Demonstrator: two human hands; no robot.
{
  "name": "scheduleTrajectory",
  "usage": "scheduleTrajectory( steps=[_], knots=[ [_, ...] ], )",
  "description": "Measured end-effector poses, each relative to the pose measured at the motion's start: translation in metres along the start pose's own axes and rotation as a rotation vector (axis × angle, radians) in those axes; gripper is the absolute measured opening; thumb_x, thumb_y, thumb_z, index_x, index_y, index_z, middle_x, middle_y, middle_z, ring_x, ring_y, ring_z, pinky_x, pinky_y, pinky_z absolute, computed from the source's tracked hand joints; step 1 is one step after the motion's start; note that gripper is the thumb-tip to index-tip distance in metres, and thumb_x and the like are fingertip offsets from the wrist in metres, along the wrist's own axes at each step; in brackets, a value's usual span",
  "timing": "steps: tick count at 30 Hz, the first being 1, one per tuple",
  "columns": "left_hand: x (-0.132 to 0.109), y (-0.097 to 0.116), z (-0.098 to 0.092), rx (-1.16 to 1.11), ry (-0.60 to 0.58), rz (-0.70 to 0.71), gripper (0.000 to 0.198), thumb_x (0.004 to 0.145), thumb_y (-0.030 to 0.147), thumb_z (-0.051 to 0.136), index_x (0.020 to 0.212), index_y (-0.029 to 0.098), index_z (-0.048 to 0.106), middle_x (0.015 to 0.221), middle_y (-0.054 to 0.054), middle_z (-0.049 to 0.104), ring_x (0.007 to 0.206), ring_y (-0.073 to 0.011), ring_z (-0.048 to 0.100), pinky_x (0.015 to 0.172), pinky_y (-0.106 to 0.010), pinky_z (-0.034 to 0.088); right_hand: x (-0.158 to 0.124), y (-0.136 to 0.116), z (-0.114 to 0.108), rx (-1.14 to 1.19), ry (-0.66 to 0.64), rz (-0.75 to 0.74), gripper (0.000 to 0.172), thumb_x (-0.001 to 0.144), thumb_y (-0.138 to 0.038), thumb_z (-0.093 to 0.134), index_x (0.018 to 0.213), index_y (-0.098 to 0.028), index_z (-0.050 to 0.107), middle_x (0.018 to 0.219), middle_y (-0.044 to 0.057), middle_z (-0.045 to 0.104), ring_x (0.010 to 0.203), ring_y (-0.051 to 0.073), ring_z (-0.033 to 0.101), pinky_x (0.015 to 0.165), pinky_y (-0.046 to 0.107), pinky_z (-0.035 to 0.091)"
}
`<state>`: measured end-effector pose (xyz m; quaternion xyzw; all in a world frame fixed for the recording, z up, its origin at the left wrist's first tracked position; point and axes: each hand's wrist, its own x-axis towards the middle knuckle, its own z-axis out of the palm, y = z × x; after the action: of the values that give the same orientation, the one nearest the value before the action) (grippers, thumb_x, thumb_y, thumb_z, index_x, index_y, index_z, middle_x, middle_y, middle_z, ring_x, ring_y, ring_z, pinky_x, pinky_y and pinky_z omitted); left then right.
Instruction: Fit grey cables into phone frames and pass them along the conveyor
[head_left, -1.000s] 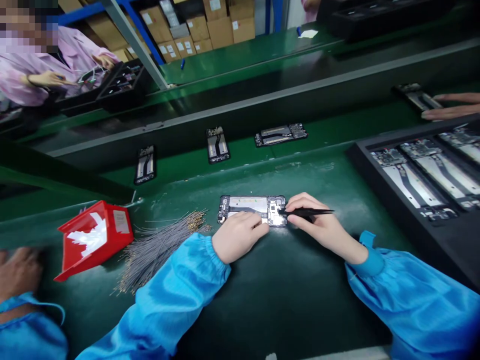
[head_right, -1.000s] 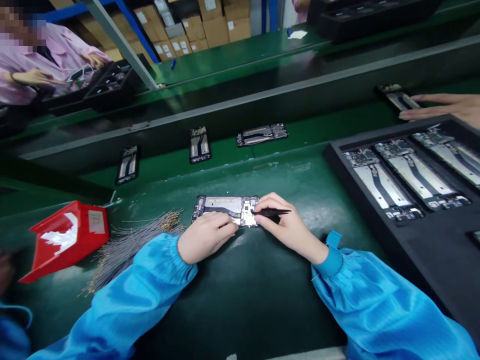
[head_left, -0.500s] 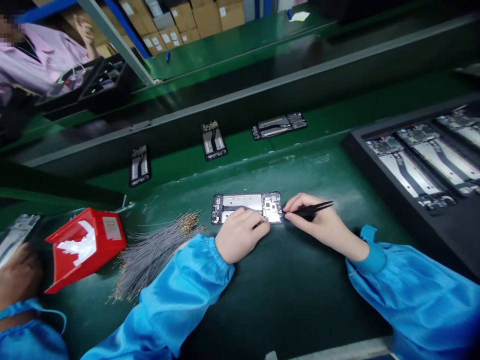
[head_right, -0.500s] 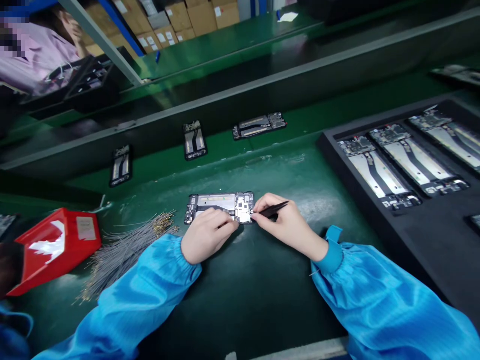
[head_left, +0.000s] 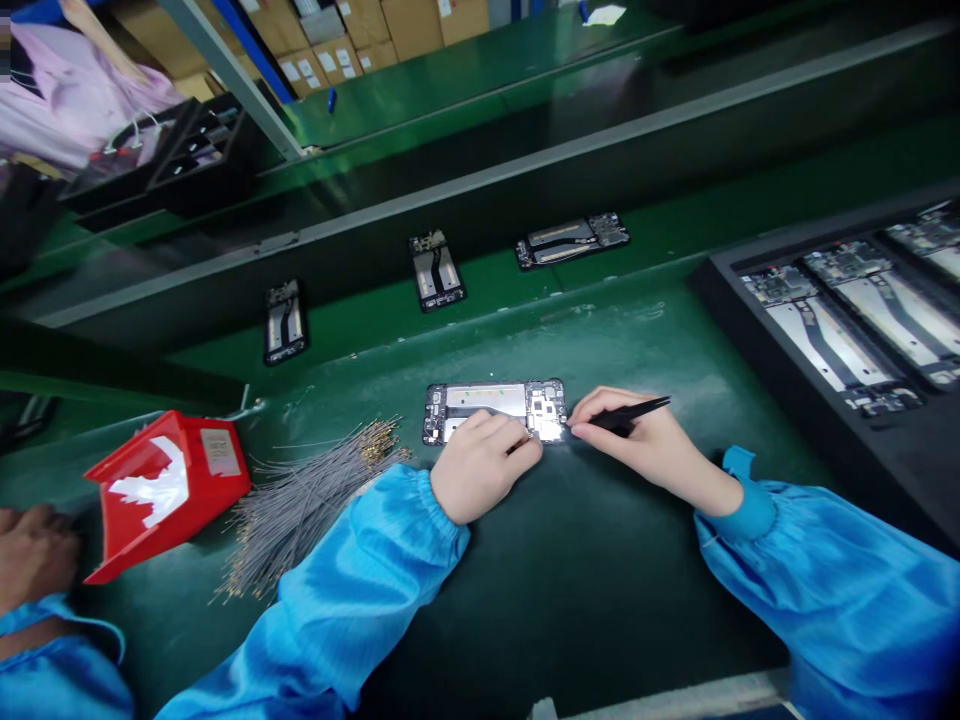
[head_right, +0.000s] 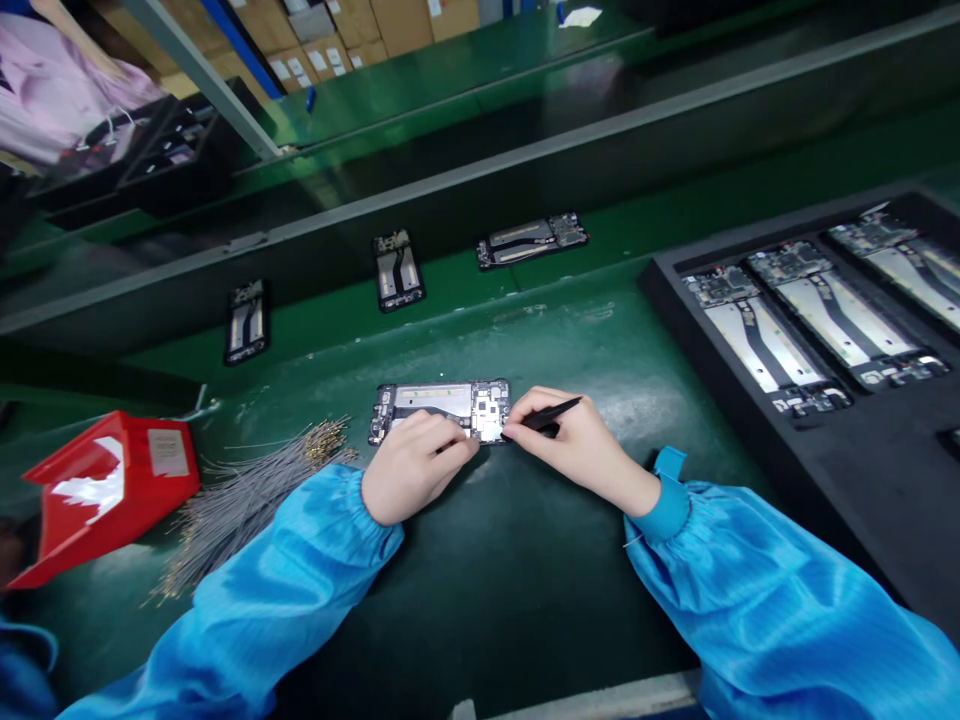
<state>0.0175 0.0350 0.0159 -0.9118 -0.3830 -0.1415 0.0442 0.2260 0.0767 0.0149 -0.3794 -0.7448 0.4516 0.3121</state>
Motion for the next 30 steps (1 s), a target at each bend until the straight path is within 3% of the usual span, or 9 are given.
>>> scheduleTrajectory(
  steps=[30],
  knots=[
    [0.0005, 0.0007, 0.0001, 0.004, -0.018, -0.014, 0.019, 0.089, 0.018, 0.041, 0.079, 0.019, 0.057, 0.071, 0.001, 0.055, 0.067, -0.0126, 0.045, 0.062, -0.027, 0.03, 0.0003, 0.0, 0.0007, 0.017, -0.009, 0.028, 0.01, 0.078, -0.025, 0.057, 0.072, -0.018, 0.059, 0.076, 0.004, 0.06, 0.073, 0.017, 0.057, 0.067, 0.031, 0.046]
  ],
)
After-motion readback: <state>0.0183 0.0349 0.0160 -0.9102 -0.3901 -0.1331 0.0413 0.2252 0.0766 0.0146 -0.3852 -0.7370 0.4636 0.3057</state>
